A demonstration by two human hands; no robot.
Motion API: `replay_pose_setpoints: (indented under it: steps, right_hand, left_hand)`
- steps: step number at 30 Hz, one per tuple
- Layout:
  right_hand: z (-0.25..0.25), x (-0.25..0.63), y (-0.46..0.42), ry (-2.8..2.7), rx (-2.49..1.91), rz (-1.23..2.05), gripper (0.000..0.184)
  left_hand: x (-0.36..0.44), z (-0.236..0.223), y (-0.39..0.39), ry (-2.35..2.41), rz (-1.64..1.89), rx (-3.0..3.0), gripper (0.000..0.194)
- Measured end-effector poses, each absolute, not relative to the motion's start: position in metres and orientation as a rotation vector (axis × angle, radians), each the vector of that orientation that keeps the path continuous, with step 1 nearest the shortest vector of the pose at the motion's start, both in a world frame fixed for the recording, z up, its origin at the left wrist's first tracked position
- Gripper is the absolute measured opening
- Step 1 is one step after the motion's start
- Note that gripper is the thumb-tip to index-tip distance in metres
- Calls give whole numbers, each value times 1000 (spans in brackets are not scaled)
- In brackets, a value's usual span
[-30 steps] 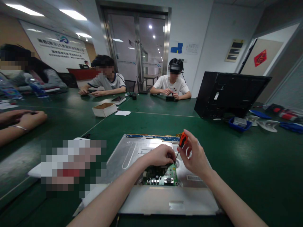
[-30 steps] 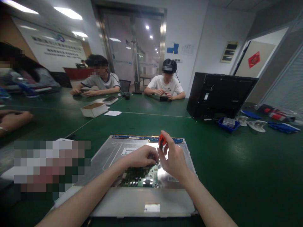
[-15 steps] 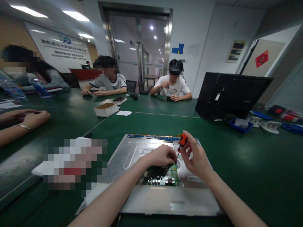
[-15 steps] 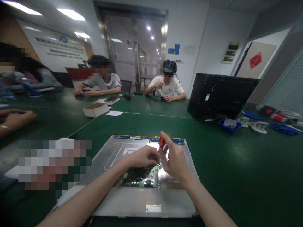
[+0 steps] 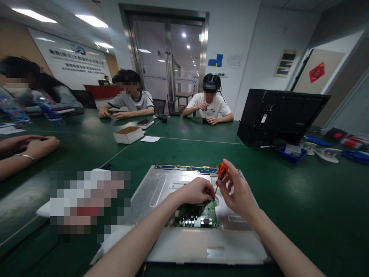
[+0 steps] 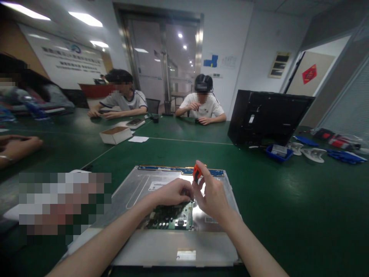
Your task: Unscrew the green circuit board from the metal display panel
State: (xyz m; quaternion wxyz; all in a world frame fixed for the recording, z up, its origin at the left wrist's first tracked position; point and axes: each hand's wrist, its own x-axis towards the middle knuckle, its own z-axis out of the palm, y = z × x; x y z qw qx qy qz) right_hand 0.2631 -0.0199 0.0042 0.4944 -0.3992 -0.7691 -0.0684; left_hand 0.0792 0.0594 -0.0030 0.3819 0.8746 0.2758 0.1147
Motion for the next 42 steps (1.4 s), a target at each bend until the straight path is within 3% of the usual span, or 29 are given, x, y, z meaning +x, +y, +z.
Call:
replay_pose_setpoints:
  steps: [21,42]
  right_hand:
    - [1,265,-18,-1826,-968,-179,68]
    - [0,266,-17,-1819,-973,-204,67]
  left_hand:
    - [78,0,58,700,295,2194,13]
    - [78,-3,60,695,303,2232,21]
